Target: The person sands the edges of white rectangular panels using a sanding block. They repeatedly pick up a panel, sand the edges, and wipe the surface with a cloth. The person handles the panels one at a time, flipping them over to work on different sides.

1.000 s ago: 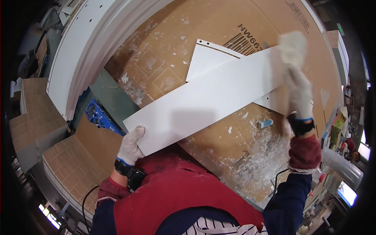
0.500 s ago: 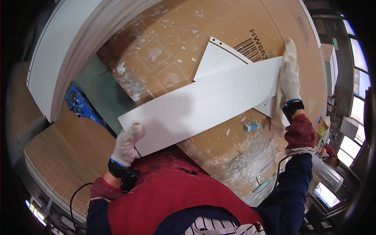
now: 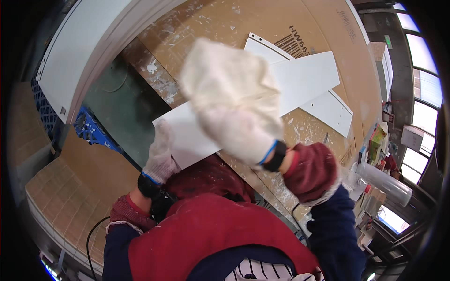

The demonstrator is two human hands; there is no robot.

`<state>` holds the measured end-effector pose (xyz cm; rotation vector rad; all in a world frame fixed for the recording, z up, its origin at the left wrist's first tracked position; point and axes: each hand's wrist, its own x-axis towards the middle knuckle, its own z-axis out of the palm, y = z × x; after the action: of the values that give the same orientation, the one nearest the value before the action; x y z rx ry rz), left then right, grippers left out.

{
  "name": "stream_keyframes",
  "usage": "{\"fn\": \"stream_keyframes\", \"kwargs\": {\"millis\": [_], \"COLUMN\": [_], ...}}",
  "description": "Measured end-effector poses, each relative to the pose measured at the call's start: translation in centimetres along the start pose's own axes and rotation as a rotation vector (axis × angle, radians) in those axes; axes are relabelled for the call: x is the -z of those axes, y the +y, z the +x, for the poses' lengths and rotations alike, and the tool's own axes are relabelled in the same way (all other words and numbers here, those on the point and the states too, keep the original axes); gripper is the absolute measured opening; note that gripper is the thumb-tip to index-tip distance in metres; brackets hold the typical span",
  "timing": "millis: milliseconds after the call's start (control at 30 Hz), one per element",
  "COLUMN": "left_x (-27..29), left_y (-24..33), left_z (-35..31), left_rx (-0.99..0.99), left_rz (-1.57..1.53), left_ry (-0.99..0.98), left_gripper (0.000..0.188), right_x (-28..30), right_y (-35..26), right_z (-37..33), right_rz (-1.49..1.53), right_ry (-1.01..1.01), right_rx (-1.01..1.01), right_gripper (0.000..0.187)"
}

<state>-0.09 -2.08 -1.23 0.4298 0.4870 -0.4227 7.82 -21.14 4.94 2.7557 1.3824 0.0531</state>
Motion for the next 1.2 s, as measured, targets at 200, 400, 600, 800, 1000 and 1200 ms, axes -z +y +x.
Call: {"fn": "stream_keyframes", "kwargs": {"millis": [200, 400, 600, 800, 1000, 1200], "left_x": [0.4, -1.0, -0.3, 2.1, 0.9, 7.9], "left_y": [0.5, 0.7, 0.2, 0.0, 0.3, -1.9], "left_z": [-0.1, 0.4, 0.7, 1.2, 1.0, 2.1], "left_rx": [0.005, -0.001, -0.051, -0.154, 0.05, -0.349], "left_rz": [-0.136, -0.153, -0.161, 0.268, -0.362, 0.911], "left_ry": [-0.143, 0.048, 0.011, -0.162, -0.294, -0.291], "left_gripper": [0.083, 0.079, 0.078, 0.074, 0.082, 0.047], "right_x": [-1.4, -2.4, -2.1, -0.3, -0.7, -0.2], "right_y": [-4.2, 18.6, 3.7, -8.6, 5.6, -11.5], "right_z": [0.7, -7.5, -1.5, 3.0, 1.6, 4.9], "right_rz": [0.734, 0.123, -0.148, 0.148, 0.276, 0.318], "right_ry": [-0.022, 0.133, 0.076, -0.126, 0.0, -0.264], "right_rx": [-0.208, -1.016, -0.321, 0.0, -0.698, -0.03], "right_gripper": [0.018, 0.033, 0.035, 0.022, 0.016, 0.024]}}
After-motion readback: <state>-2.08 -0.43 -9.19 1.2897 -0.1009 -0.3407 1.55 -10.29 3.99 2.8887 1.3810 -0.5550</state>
